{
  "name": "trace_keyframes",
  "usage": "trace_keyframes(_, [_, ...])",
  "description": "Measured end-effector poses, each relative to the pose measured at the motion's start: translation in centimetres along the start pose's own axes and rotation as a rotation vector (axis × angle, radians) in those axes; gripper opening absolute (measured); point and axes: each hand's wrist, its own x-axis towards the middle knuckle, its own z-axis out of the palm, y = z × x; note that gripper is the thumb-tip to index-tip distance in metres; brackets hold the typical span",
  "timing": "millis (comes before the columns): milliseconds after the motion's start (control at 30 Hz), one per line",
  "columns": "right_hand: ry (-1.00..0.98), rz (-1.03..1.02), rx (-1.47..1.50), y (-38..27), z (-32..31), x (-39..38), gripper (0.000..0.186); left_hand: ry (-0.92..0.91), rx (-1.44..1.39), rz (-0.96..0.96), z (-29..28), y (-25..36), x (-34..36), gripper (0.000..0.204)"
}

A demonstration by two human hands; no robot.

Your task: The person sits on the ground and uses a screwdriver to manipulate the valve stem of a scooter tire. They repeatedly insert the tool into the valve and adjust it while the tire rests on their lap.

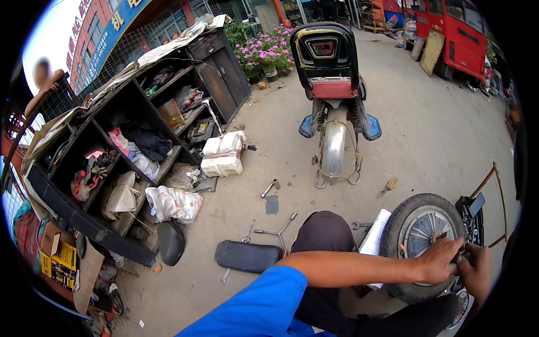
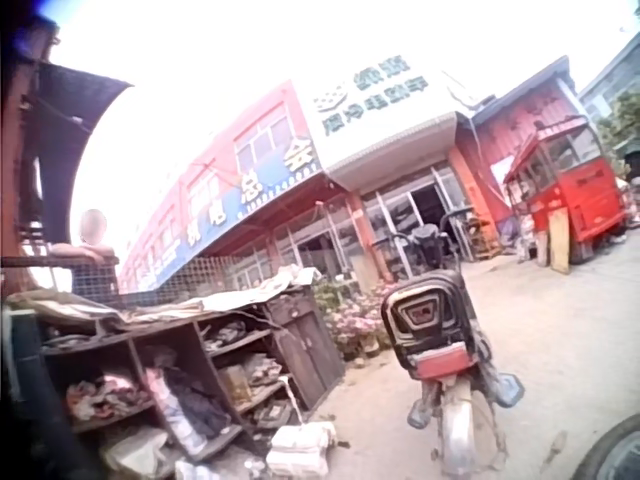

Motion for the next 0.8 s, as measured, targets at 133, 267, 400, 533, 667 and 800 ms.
trace_keyframes(133, [0.209, -0.096, -0.266, 1.2, -1.2, -3.1, 0.025, -0.248, -0.077, -0.018, 0.8, 1.6, 1.0, 0.039])
trace_keyframes(267, [0.099, -0.263, -0.575, -6.3, 0.0, 1.8, 0.022, -0.231, -0.130, -0.098, -6.8, 0.9, 2.4, 0.031])
trace_keyframes(400, [0.044, -0.299, -0.742, -4.7, -1.2, -0.2, 0.021, -0.445, -0.364, -0.130, -4.8, 1.1, 3.5, 0.033])
trace_keyframes(533, [0.079, -0.176, -0.768, -4.4, -0.8, -0.5, 0.025, -0.420, -0.151, -0.173, -5.4, 2.0, 3.7, 0.037])
trace_keyframes(667, [0.094, -0.165, -0.702, -4.4, 0.3, 0.5, 0.023, -0.487, -0.072, -0.195, -6.6, 2.7, 3.4, 0.055])
trace_keyframes(800, [0.178, -0.142, -0.429, -3.2, 1.5, 1.4, 0.016, -0.446, -0.042, -0.121, -5.8, 4.0, 2.7, 0.077])
